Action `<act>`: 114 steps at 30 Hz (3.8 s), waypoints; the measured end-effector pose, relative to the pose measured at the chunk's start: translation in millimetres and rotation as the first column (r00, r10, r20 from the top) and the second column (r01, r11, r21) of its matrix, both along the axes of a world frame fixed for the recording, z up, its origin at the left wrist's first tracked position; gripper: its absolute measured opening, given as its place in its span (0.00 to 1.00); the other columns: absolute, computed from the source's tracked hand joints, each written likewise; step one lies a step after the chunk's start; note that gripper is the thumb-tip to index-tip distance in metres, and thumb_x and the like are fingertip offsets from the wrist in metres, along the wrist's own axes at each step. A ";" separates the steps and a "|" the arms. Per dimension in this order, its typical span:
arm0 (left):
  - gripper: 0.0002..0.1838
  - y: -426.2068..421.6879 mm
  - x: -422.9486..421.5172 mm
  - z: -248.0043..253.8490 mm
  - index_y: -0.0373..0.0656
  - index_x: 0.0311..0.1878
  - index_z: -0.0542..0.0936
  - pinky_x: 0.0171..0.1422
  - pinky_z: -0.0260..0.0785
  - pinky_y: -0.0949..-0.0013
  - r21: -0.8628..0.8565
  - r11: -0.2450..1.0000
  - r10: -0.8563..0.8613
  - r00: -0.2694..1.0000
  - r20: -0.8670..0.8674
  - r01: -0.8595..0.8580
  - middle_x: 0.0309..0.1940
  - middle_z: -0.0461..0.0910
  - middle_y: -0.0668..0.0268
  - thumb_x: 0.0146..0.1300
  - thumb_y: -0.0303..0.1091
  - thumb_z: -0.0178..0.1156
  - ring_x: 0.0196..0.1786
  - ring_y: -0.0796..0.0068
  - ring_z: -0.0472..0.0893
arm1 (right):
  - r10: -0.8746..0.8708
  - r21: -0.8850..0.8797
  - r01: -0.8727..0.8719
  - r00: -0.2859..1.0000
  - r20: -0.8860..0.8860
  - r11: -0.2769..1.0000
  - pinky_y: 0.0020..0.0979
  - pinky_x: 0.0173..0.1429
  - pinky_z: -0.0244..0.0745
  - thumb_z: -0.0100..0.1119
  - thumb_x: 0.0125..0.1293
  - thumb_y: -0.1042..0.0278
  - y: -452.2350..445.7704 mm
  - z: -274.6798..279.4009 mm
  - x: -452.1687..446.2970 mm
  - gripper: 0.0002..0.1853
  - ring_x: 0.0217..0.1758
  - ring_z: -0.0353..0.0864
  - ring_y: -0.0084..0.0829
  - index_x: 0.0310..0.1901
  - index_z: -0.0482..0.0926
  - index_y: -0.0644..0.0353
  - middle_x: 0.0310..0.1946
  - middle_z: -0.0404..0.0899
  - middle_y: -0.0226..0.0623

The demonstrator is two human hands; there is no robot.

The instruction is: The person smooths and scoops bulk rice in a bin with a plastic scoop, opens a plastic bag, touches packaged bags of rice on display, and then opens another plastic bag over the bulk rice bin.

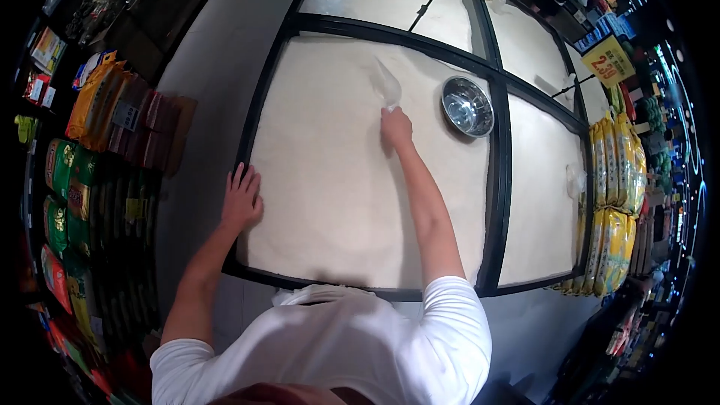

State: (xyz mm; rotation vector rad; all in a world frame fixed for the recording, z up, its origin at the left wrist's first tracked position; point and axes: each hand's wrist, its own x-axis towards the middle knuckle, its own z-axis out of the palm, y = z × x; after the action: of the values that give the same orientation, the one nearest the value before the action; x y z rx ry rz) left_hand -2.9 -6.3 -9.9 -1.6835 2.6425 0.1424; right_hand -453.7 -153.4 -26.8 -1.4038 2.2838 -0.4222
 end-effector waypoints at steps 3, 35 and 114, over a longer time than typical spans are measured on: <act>0.32 0.2 -1.5 0.1 0.40 0.72 0.68 0.84 0.37 0.44 0.004 1.000 -0.001 1.000 -0.004 0.001 0.78 0.57 0.56 0.64 0.40 0.50 0.83 0.54 0.46 | 0.066 0.002 -0.067 0.993 0.093 0.998 0.49 0.56 0.74 0.48 0.71 0.41 35.6 18.7 43.4 0.29 0.53 0.81 0.56 0.50 0.76 0.65 0.46 0.83 0.57; 0.29 4.2 6.8 -29.6 0.39 0.68 0.72 0.80 0.45 0.39 -0.179 0.970 -0.171 0.985 -0.024 0.164 0.74 0.64 0.55 0.63 0.35 0.55 0.81 0.49 0.52 | -0.657 0.128 0.769 0.432 0.618 0.626 0.27 0.17 0.61 0.56 0.73 0.52 353.2 -27.4 -82.9 0.18 0.14 0.65 0.21 0.31 0.74 0.59 0.17 0.69 0.27; 0.30 4.8 6.8 -24.4 0.39 0.70 0.70 0.82 0.42 0.41 -0.129 0.984 -0.129 0.992 -0.014 0.126 0.76 0.62 0.57 0.64 0.37 0.54 0.82 0.53 0.50 | -0.528 0.238 0.560 0.439 0.727 0.794 0.26 0.20 0.67 0.57 0.71 0.48 373.6 10.7 -36.9 0.20 0.17 0.70 0.21 0.37 0.75 0.60 0.20 0.71 0.29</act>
State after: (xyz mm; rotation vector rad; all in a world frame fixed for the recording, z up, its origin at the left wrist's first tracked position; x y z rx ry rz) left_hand 3.9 -1.6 -34.3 -1.5463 2.8227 -0.0090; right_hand -490.6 220.2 -16.1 -0.2575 1.8812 -1.0436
